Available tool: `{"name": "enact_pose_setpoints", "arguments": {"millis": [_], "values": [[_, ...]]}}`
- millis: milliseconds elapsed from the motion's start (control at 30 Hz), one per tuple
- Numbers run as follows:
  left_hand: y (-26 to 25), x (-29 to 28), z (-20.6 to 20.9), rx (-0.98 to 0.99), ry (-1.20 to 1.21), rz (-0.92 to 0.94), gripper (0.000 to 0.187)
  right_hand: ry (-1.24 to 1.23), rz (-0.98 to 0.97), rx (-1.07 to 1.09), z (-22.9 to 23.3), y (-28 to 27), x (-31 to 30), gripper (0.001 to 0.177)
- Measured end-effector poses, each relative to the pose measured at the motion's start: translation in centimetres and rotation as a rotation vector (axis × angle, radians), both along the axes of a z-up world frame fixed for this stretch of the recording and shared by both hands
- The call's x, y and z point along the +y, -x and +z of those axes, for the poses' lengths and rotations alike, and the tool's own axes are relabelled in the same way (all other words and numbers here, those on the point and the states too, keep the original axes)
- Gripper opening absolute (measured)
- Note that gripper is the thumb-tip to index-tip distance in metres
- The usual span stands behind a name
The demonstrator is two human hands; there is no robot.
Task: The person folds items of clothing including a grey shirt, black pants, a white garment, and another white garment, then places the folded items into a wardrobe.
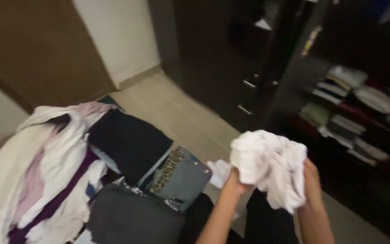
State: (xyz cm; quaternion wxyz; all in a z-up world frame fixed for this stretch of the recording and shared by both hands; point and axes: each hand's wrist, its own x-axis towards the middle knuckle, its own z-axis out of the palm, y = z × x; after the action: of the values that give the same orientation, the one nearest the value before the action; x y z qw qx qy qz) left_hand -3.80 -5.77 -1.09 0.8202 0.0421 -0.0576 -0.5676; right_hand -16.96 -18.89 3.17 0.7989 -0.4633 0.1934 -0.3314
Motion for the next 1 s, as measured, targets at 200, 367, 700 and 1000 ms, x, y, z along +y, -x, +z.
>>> {"name": "enact_pose_setpoints", "arguments": {"millis": [200, 367, 700, 1000], "values": [[0.2, 2.9, -1.3, -0.608, -0.742, 0.559, 0.089, -0.060, -0.011, 0.084, -2.9, -2.9, -1.2, 0.031], [2.7, 6.9, 3.3, -1.759, -0.842, 0.815, 0.122, -0.400, 0.155, 0.261, -7.0, -4.1, -0.7, 0.045], [0.0, 3.6, 1.4, -1.374, -0.780, 0.682, 0.059, -0.282, 0.380, 0.061, 0.8, 0.6, 2.7, 0.064], [-1.4, 4.9, 3.9, -0.884, -0.402, 0.559, 0.099, 0.465, 0.235, 0.249, 2.3, 0.2, 1.4, 0.047]]}}
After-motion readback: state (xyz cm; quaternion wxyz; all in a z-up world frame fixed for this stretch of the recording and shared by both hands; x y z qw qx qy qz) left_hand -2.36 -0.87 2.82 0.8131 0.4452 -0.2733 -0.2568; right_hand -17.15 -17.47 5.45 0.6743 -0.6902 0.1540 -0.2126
